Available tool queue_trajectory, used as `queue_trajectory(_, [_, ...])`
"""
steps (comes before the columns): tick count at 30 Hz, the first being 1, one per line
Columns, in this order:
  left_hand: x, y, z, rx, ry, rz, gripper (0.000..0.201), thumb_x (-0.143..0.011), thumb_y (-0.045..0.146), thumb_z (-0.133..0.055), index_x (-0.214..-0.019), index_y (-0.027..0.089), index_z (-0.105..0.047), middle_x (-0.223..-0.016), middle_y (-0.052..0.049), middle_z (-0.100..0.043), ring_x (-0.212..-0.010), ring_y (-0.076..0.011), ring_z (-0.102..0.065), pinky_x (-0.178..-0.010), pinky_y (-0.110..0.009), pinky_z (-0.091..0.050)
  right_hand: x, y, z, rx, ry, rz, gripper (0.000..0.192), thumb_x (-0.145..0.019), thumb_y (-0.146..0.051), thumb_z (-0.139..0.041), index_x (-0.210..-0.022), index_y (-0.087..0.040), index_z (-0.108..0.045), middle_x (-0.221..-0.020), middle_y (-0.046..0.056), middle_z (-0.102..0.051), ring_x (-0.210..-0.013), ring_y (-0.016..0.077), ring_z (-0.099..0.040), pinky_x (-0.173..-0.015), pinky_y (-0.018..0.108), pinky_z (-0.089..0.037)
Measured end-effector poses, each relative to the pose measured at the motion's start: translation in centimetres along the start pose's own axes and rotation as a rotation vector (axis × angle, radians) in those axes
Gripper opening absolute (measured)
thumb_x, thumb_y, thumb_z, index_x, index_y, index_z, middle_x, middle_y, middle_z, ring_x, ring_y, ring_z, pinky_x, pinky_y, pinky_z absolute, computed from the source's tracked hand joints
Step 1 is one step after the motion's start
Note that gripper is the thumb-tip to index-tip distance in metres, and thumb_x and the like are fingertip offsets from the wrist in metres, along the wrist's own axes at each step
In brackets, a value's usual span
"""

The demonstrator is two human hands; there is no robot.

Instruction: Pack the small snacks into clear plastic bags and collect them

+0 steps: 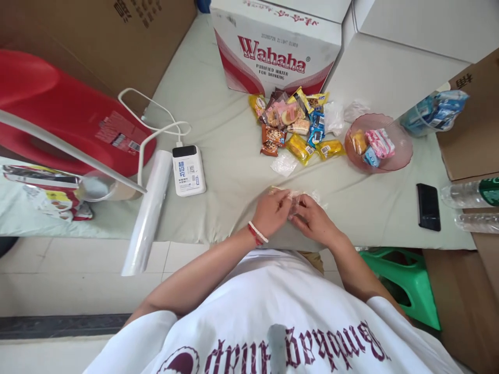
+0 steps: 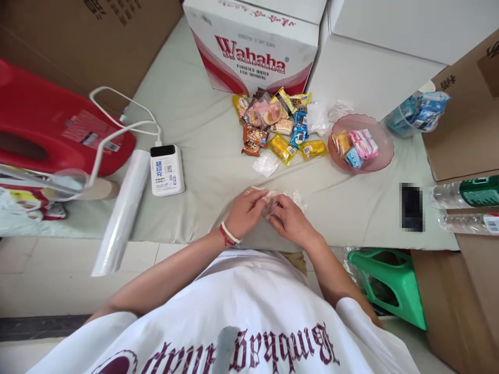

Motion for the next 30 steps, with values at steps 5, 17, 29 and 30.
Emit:
queue_trajectory(5, [-0.4,0.1,-2.8,-0.369,-0.055,0.017,0.034,-0.105,0.029,-0.043,-0.110,0.025,-0.076,-0.104,-0.010,-0.067,-0.096,-0.0235,-0.064,-0.073,-0.033,-0.049,1.9,3.2,0.9,0.113,0.371,-0.395,0.031,-0.103,-0.041,-0.051,-0.123,-0.023,-0.066,-0.114,0.011,-0.062,-0.099,0.0235,-0.064,-0.090,0.041,-0.056])
queue_trajectory(17, [-0.5,-1.3,-2.3,-0.411,0.151,0.080,0.046,-0.086,0.054,-0.072,-0.109,0.016,-0.063,-0.119,-0.019,-0.063,-0.120,-0.0387,-0.057,-0.100,-0.050,-0.044,3.4,1.1,2.2,-0.103,0.374,-0.606,0.023,-0.101,-0.047,-0.053,-0.100,-0.027,-0.063,-0.084,0.004,-0.068,-0.076,0.0227,-0.067,-0.072,0.037,-0.058])
queue_trajectory(29, [2.4,2.3,-2.4,0.252,0.091,-0.330,0.075,-0.084,0.022,-0.059,-0.153,0.019,-0.030,-0.131,-0.018,-0.055,-0.115,-0.0285,-0.058,-0.102,-0.048,-0.052,1.7,0.1,-0.7,-0.374,0.262,-0.406,0.052,-0.102,-0.059,-0.049,-0.139,-0.023,-0.058,-0.134,0.014,-0.066,-0.122,0.0261,-0.064,-0.106,0.044,-0.053])
queue_trajectory(30, [2.4,1.8,-2.2,0.337,0.050,-0.293,0.077,-0.084,0.023,-0.060,-0.154,0.021,-0.029,-0.132,-0.017,-0.054,-0.112,-0.0263,-0.060,-0.098,-0.046,-0.055,2.1,0.7,-0.6,-0.435,0.264,-0.437,0.052,-0.101,-0.058,-0.052,-0.138,-0.023,-0.058,-0.133,0.013,-0.067,-0.121,0.0259,-0.065,-0.106,0.044,-0.053])
Point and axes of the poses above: each hand's wrist, its own x-axis away from the middle knuckle, its own z-axis out of the back of the hand, y = z × x, the point moved 4 cm from there along -x, towards the middle knuckle
